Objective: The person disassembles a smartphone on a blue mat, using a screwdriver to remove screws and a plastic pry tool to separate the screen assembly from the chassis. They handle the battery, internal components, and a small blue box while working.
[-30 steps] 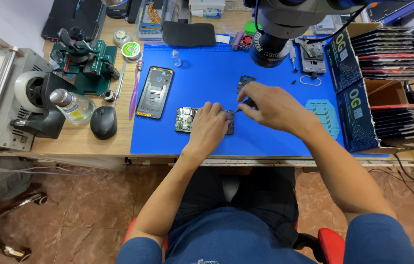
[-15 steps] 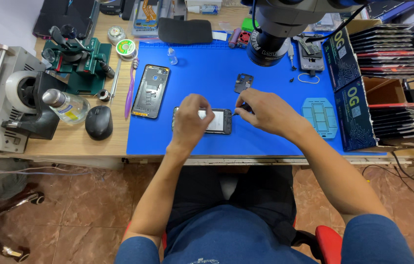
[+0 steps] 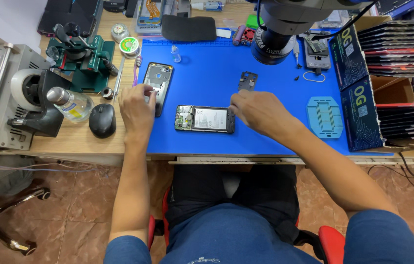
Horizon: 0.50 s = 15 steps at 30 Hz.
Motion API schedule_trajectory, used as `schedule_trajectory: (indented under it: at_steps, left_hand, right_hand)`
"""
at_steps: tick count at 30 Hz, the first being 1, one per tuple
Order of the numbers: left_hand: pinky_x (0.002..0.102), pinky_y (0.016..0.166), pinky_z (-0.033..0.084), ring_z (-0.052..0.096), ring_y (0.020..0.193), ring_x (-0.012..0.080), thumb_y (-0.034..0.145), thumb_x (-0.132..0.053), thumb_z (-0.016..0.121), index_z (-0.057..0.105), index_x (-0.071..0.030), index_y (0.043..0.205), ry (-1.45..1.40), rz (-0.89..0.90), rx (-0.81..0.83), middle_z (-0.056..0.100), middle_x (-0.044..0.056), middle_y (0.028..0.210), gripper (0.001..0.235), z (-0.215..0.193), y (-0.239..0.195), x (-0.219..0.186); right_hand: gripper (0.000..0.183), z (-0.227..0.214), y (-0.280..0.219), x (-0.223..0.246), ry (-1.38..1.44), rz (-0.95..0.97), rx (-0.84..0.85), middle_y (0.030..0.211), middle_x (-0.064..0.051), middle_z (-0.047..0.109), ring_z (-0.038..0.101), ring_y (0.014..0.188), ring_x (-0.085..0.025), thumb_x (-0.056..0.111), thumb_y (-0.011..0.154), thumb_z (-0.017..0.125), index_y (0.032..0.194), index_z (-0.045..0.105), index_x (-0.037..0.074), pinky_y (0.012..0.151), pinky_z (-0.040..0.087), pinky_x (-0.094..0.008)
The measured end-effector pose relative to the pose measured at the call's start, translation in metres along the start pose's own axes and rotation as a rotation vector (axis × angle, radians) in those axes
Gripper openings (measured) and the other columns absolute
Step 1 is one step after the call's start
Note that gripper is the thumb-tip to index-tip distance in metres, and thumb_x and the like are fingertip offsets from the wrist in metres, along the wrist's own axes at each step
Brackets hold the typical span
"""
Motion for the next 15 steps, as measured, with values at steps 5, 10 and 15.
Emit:
schedule_trajectory:
  at_steps: [5, 10, 15]
  left_hand:
    - [0.037, 0.083, 0.049, 0.064, 0.086, 0.0223, 0.100, -0.015, 0.078, 0.072, -0.017, 0.101, -0.110, 0.086, -0.071, 0.069, 0.000, 0.086, 0.006, -0.019, -0.006, -0.048]
    - [0.032, 0.084, 0.048, 0.063, 0.086, 0.0175, 0.100, -0.002, 0.069, 0.075, -0.015, 0.107, -0.122, 0.190, -0.015, 0.070, 0.001, 0.089, 0.016, -0.003, -0.019, -0.101]
    - [0.036, 0.073, 0.043, 0.055, 0.084, 0.0205, 0.092, -0.001, 0.070, 0.069, -0.016, 0.106, -0.134, 0.247, -0.015, 0.059, 0.000, 0.093, 0.021, 0.015, -0.030, -0.121]
  right_hand:
    - [0.031, -0.021, 0.003, 0.014, -0.014, -0.088, 0.084, 0.105, -0.007, 0.063, 0.070, 0.090, -0.023, 0.030, 0.098, 0.068, 0.123, 0.065, 0.010, 0.075, 0.060, -0.033]
    - [0.027, -0.033, 0.005, 0.015, 0.049, -0.040, 0.106, 0.099, -0.007, 0.063, 0.071, 0.086, -0.022, 0.023, 0.106, 0.061, 0.127, 0.065, 0.007, 0.075, 0.060, -0.032]
    - [0.036, -0.017, 0.007, 0.003, 0.002, 0.065, 0.174, 0.094, -0.007, 0.064, 0.068, 0.073, -0.021, 0.031, 0.111, 0.050, 0.136, 0.059, 0.007, 0.064, 0.059, -0.035]
Point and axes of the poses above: each hand's wrist, its own y-axis towards the middle knuckle, its own z-axis out of the palm, x = y × z, the point moved 6 cm from there along y, towards the middle knuckle
